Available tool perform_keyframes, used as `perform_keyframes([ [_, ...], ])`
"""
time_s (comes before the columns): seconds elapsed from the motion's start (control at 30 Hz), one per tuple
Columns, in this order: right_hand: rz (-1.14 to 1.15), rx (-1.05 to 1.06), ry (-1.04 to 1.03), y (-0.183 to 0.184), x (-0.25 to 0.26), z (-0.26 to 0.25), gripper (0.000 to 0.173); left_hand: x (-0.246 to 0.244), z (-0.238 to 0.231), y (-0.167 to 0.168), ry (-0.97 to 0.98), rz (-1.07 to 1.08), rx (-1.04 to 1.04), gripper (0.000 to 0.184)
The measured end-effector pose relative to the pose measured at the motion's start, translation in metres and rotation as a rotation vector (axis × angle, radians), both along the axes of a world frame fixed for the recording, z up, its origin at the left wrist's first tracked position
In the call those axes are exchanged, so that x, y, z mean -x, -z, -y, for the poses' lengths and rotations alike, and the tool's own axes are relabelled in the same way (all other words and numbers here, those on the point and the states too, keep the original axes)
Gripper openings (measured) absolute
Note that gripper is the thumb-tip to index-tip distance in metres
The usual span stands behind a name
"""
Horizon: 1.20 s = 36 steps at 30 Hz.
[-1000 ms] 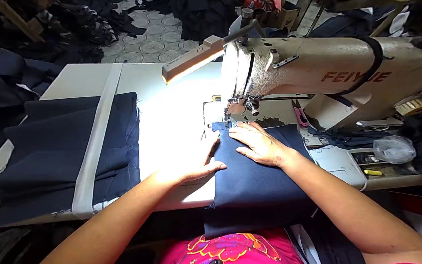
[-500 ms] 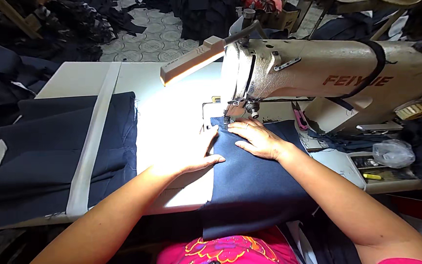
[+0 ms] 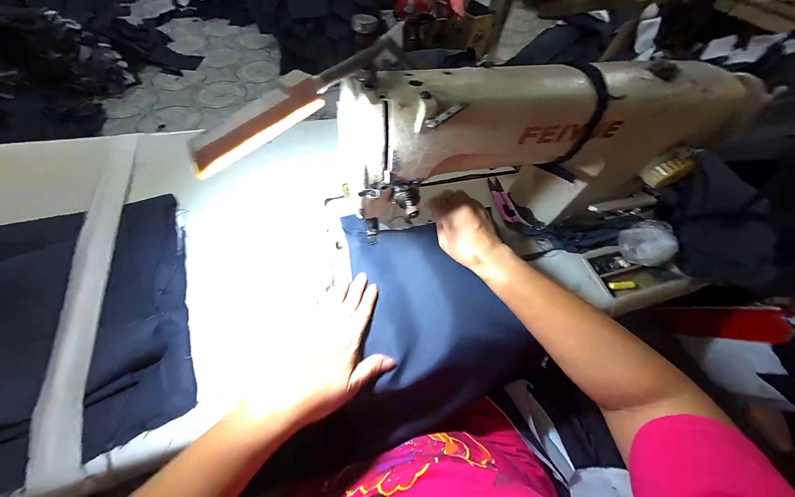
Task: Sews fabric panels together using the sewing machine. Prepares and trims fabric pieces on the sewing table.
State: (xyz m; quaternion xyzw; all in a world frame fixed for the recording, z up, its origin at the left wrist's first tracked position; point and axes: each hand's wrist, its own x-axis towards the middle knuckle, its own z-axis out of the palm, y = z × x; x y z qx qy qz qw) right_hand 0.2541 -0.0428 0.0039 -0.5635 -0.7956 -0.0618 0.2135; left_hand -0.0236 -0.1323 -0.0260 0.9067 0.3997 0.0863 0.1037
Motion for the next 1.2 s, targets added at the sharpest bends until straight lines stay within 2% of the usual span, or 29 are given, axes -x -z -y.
perform_keyframes([
  [0.1,0.053,0.255,0.503,-0.022,-0.016,0.003,0.039,0.001,0.013,0.021,-0.015,0.157,-0.065,0.096],
  [0.17,0.077,0.376,0.645,-0.021,-0.024,-0.001,0.037,0.002,0.012,0.028,-0.015,0.202,-0.068,0.094],
  [0.23,0.082,0.348,0.635,-0.014,-0.03,-0.001,0.027,0.003,0.009,0.032,-0.004,0.22,-0.068,0.095],
  [0.3,0.065,0.328,0.583,-0.017,-0.035,0.001,0.026,0.004,0.005,0.035,-0.001,0.225,-0.069,0.097],
  [0.4,0.033,0.238,0.397,-0.029,-0.036,0.017,0.026,0.005,0.002,0.038,0.004,0.271,-0.067,0.098],
  [0.5,-0.022,-0.098,0.223,-0.021,-0.04,0.054,0.021,0.006,0.002,0.038,0.012,0.27,-0.073,0.099],
  [0.53,-0.027,-0.2,0.217,-0.016,-0.046,0.065,0.021,0.007,0.001,0.039,0.019,0.268,-0.087,0.1],
  [0.6,-0.029,-0.257,0.268,-0.007,-0.07,0.078,0.025,0.007,0.0,0.038,0.03,0.252,-0.101,0.1],
  [0.7,-0.062,-0.112,0.409,0.006,-0.112,0.085,0.03,0.007,0.0,0.033,0.025,0.181,-0.085,0.098],
  [0.77,-0.159,-0.044,0.451,0.004,-0.12,0.096,0.038,0.006,0.008,0.028,-0.003,0.15,-0.084,0.093],
  [0.87,-0.292,-0.03,0.516,-0.002,-0.092,0.147,0.028,0.0,0.027,0.017,-0.048,0.111,-0.093,0.081],
  [0.93,-0.369,0.205,0.625,0.008,-0.07,0.189,0.047,-0.003,0.033,0.018,-0.07,0.136,-0.092,0.077],
  [1.0,-0.518,0.451,0.691,0.037,-0.059,0.213,0.055,-0.004,0.036,0.018,-0.08,0.152,-0.071,0.073],
  [1.03,-0.66,0.493,0.675,0.056,-0.056,0.219,0.05,-0.005,0.036,0.017,-0.083,0.15,-0.064,0.073],
  [1.1,-1.112,0.469,0.552,0.085,-0.047,0.224,0.034,-0.006,0.037,0.014,-0.089,0.138,-0.045,0.072],
  [1.13,-1.332,0.447,0.517,0.087,-0.042,0.225,0.027,-0.007,0.037,0.013,-0.09,0.124,-0.049,0.072],
  [1.17,-1.451,0.44,0.521,0.079,-0.039,0.226,0.021,-0.008,0.037,0.011,-0.092,0.11,-0.046,0.072],
  [1.2,-1.44,0.432,0.531,0.065,-0.042,0.227,0.02,-0.009,0.037,0.01,-0.097,0.097,-0.034,0.072],
])
